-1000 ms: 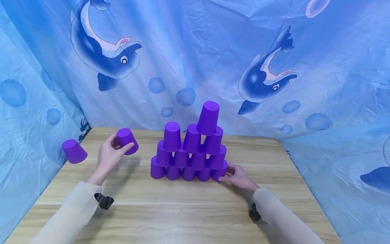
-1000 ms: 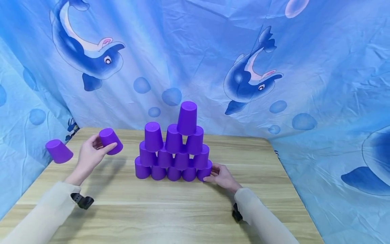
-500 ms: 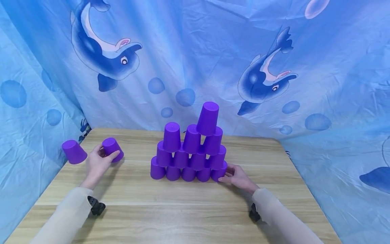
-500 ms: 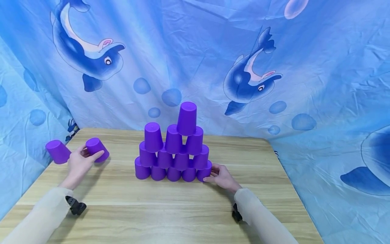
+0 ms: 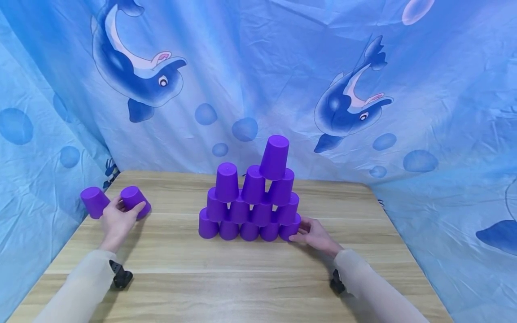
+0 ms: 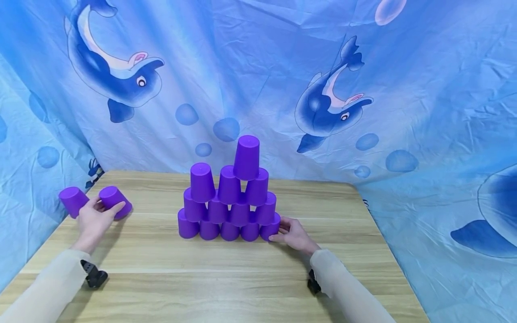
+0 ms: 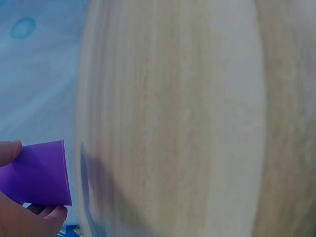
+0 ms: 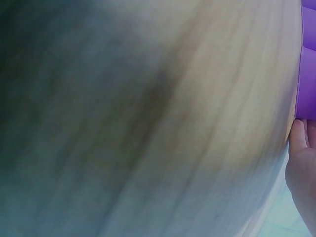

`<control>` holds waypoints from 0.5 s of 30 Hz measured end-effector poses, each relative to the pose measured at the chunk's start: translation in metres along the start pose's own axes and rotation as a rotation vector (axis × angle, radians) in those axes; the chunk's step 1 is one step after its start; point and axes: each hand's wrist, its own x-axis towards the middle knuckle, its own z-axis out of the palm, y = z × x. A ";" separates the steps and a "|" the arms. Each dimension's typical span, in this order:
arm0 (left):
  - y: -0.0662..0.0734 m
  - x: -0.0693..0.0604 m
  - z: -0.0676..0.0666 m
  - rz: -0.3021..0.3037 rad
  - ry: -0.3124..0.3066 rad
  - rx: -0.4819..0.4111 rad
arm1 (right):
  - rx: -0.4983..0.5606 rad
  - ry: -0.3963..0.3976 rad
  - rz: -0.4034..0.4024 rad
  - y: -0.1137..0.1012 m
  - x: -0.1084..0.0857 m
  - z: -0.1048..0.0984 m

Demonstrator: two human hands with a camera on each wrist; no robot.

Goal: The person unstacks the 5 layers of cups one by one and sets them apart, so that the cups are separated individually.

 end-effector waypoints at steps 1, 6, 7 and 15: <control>0.000 0.001 0.000 -0.002 0.004 0.005 | 0.000 0.003 0.002 0.000 0.000 0.000; -0.004 0.003 0.000 -0.028 0.010 0.003 | 0.014 0.001 0.015 -0.009 -0.003 0.001; -0.004 0.004 0.000 -0.033 0.014 0.004 | 0.015 -0.004 0.013 -0.012 -0.003 0.001; -0.009 0.006 -0.003 -0.038 -0.005 0.032 | 0.025 0.002 0.011 -0.012 -0.003 0.003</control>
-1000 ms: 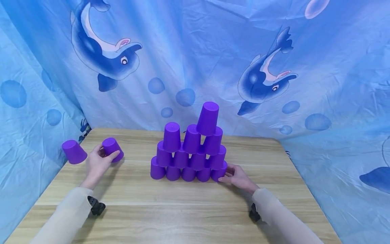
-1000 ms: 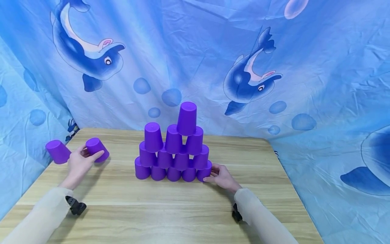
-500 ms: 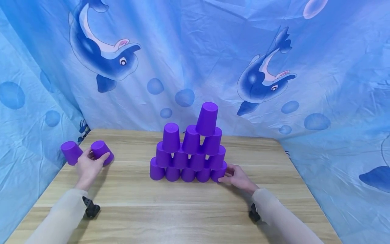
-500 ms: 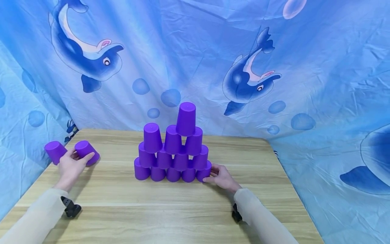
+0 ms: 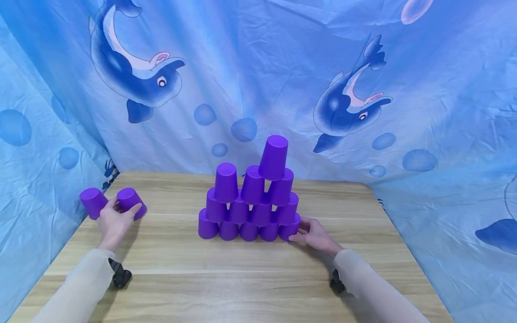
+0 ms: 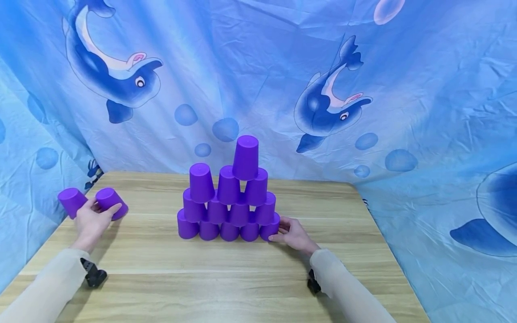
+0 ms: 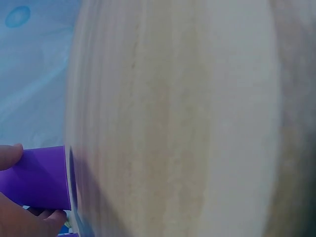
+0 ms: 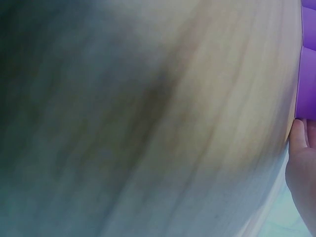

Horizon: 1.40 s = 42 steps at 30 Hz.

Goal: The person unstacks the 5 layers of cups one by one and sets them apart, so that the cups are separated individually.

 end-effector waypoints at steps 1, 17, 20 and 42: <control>-0.001 0.001 0.000 0.000 -0.006 0.001 | 0.000 0.003 -0.002 0.004 0.001 0.000; -0.003 0.006 -0.003 -0.020 0.013 0.015 | -0.032 -0.001 -0.007 0.012 0.003 -0.002; -0.003 0.008 -0.003 -0.027 0.014 0.001 | -0.031 -0.003 -0.008 0.011 0.003 -0.002; -0.011 0.017 -0.010 -0.038 0.018 0.028 | -0.005 -0.029 -0.016 0.007 0.003 -0.003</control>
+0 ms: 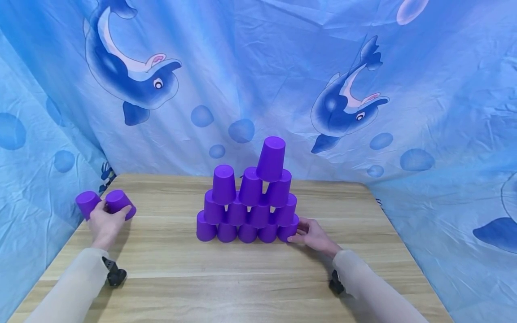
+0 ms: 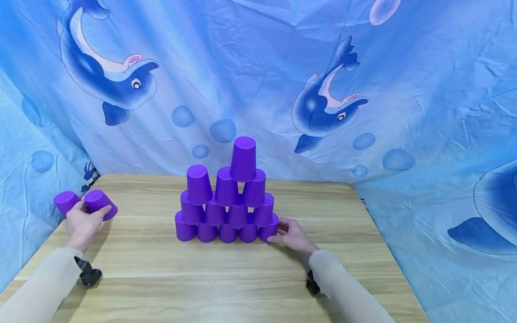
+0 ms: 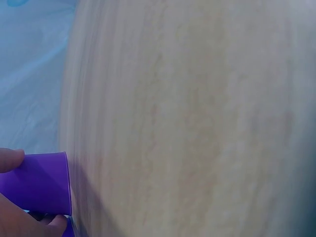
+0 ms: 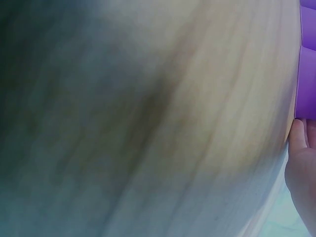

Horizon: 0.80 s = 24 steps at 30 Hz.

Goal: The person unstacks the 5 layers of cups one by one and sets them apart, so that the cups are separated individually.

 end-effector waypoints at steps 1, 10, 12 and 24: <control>0.000 0.000 0.000 -0.002 0.001 -0.001 | 0.002 -0.004 -0.002 -0.004 -0.001 0.001; 0.000 0.001 -0.001 -0.018 0.007 -0.012 | 0.012 -0.014 -0.025 -0.023 -0.010 0.005; 0.000 0.002 -0.001 -0.017 0.005 -0.012 | 0.011 -0.011 -0.022 -0.024 -0.010 0.004; 0.001 0.004 -0.001 -0.010 0.012 0.014 | 0.012 -0.002 0.009 -0.024 -0.009 0.003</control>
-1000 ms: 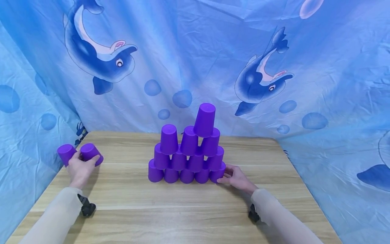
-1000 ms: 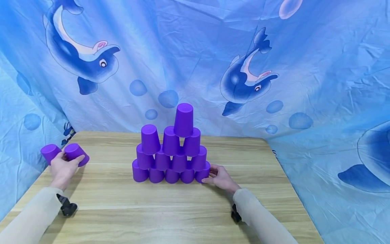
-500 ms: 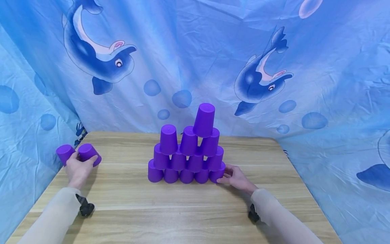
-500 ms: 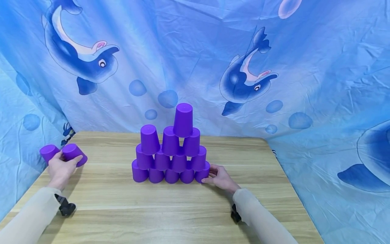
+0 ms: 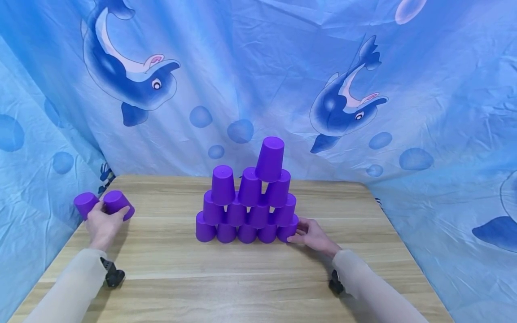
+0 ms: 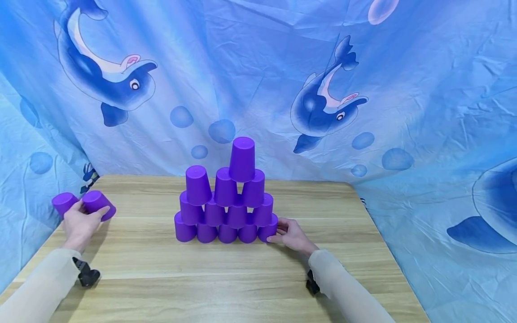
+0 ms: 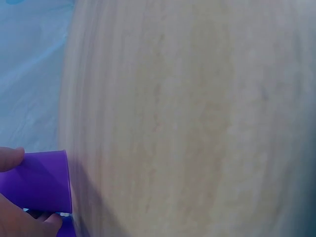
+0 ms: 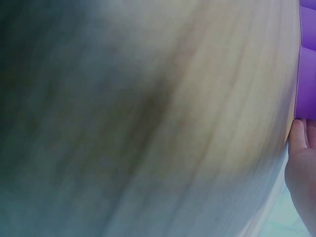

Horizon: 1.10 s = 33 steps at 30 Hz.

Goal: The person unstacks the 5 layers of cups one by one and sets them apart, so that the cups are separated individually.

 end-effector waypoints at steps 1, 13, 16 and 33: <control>0.001 0.000 0.000 0.002 0.007 0.003 | 0.003 0.001 0.001 0.001 0.000 0.000; 0.048 0.000 -0.012 0.190 0.076 0.042 | 0.017 0.007 -0.005 0.005 -0.001 -0.001; 0.069 -0.007 -0.011 0.266 0.077 0.042 | 0.018 0.005 -0.004 0.005 -0.001 -0.001; 0.207 -0.064 0.037 0.638 -0.124 -0.136 | 0.009 0.001 0.006 -0.002 -0.001 0.000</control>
